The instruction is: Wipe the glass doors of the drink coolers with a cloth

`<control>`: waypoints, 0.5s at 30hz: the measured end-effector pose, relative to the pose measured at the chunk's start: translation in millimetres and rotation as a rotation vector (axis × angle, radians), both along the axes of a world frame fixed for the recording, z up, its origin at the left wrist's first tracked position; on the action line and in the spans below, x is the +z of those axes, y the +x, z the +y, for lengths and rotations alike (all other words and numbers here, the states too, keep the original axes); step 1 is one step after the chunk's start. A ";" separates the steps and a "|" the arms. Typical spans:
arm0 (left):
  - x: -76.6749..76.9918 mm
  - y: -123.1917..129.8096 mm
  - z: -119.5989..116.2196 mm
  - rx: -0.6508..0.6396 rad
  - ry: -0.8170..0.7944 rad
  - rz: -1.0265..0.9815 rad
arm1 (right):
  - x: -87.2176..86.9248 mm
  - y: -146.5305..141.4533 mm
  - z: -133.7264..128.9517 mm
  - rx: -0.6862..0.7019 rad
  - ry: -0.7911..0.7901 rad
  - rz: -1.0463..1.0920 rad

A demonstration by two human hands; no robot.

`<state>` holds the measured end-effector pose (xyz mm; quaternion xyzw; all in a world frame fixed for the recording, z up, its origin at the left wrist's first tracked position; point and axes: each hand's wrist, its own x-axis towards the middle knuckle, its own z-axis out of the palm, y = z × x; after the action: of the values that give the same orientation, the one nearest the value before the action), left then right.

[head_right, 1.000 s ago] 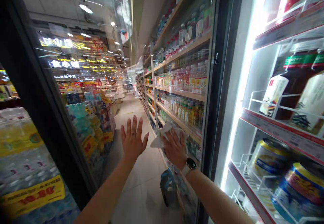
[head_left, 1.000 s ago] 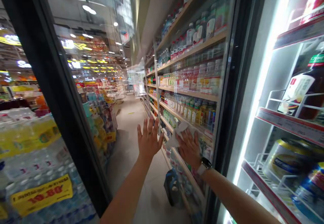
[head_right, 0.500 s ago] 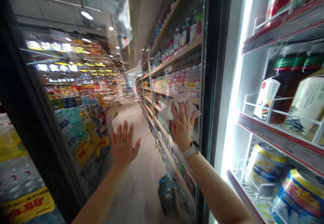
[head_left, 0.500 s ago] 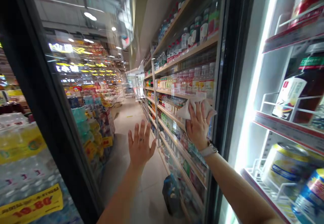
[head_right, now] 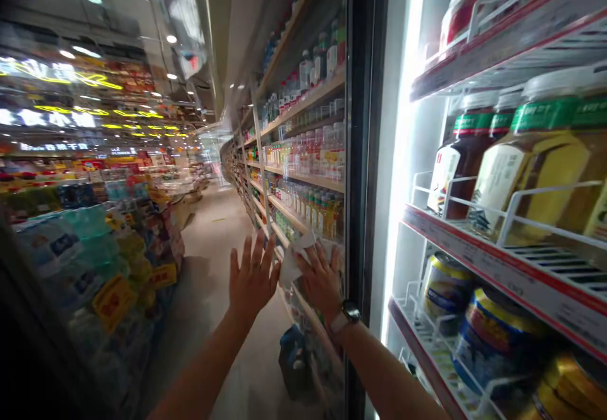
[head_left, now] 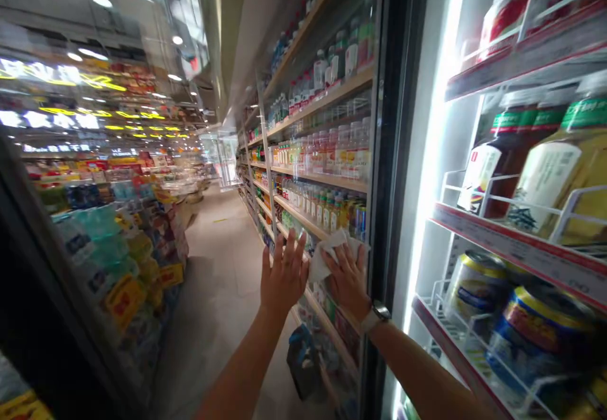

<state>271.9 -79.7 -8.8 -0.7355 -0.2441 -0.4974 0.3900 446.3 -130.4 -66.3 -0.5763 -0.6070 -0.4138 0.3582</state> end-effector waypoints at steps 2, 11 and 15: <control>-2.8 2.5 2.5 0.021 -0.001 -0.009 | 49.5 13.1 1.4 -0.029 0.070 0.036; -5.7 -5.4 2.0 -0.017 -0.057 -0.012 | 44.0 12.8 14.7 -0.033 0.277 0.306; -5.8 -5.8 -1.0 0.000 -0.039 -0.007 | -78.3 -8.7 8.1 -0.054 0.204 0.370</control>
<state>266.1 -80.6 -14.6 -0.7413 -0.2552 -0.4950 0.3746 437.6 -122.3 -144.7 -0.6192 -0.4701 -0.3699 0.5086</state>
